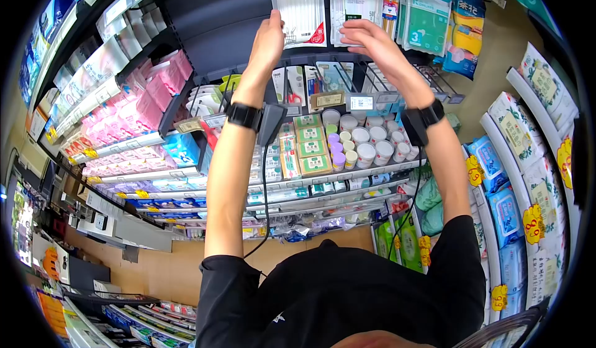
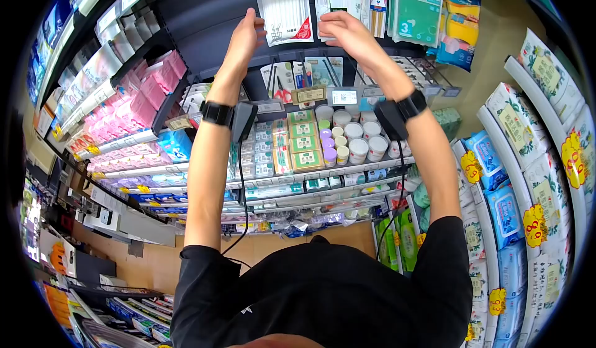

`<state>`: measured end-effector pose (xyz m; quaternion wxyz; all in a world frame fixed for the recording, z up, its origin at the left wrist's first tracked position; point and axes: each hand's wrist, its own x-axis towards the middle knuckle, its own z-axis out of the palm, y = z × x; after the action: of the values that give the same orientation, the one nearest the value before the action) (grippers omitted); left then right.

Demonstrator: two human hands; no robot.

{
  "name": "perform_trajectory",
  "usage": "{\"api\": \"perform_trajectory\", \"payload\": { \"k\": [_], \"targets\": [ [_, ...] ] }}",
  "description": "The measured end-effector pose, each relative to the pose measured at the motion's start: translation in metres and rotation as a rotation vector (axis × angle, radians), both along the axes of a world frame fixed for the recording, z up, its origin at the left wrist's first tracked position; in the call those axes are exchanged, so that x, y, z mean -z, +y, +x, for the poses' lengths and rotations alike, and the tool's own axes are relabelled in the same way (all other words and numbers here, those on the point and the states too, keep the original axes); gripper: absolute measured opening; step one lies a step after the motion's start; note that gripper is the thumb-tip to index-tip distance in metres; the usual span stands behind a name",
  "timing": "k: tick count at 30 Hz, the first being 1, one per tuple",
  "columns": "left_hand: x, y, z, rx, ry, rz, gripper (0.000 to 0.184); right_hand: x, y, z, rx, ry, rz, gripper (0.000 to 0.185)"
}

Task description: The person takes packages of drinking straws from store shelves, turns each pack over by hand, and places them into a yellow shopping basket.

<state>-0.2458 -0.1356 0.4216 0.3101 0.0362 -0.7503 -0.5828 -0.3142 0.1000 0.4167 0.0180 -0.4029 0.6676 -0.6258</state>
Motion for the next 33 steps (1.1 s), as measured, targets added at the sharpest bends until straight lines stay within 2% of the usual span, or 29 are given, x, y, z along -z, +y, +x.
{"api": "perform_trajectory", "payload": {
  "k": [2,5,10,13,19,21,23,25,27,28,33],
  "targets": [
    [-0.001,-0.025,-0.031,-0.191,-0.070,-0.118,0.070,0.001,-0.025,-0.029,0.028,-0.007,0.021,0.045],
    [-0.002,-0.039,-0.053,-0.333,-0.131,-0.201,0.070,0.005,-0.057,-0.066,0.126,0.048,0.075,0.053],
    [0.007,-0.069,-0.084,-0.256,-0.167,-0.139,0.075,0.014,-0.089,-0.101,0.243,0.123,0.138,0.075],
    [0.004,-0.067,-0.083,-0.233,-0.142,-0.131,0.074,0.019,-0.100,-0.110,0.308,0.152,0.156,0.080],
    [0.005,-0.069,-0.092,-0.163,-0.177,-0.120,0.072,0.024,-0.105,-0.117,0.232,0.132,0.210,0.089],
    [0.010,-0.072,-0.096,-0.125,-0.168,-0.098,0.071,0.023,-0.105,-0.113,0.211,0.099,0.176,0.083],
    [0.013,-0.075,-0.097,-0.224,-0.141,-0.206,0.067,0.022,-0.100,-0.109,0.247,0.081,0.150,0.077],
    [0.011,-0.080,-0.094,-0.208,-0.124,-0.204,0.067,0.023,-0.096,-0.111,0.284,0.063,0.123,0.072],
    [0.011,-0.079,-0.088,-0.191,-0.109,-0.200,0.067,0.026,-0.094,-0.114,0.318,0.154,0.087,0.058],
    [0.007,-0.073,-0.077,-0.161,-0.081,-0.177,0.066,0.020,-0.089,-0.098,0.280,0.101,0.058,0.047],
    [-0.005,-0.047,-0.035,-0.043,0.018,-0.041,0.064,0.009,-0.075,-0.076,0.120,-0.011,0.055,0.031]
  ]
}}
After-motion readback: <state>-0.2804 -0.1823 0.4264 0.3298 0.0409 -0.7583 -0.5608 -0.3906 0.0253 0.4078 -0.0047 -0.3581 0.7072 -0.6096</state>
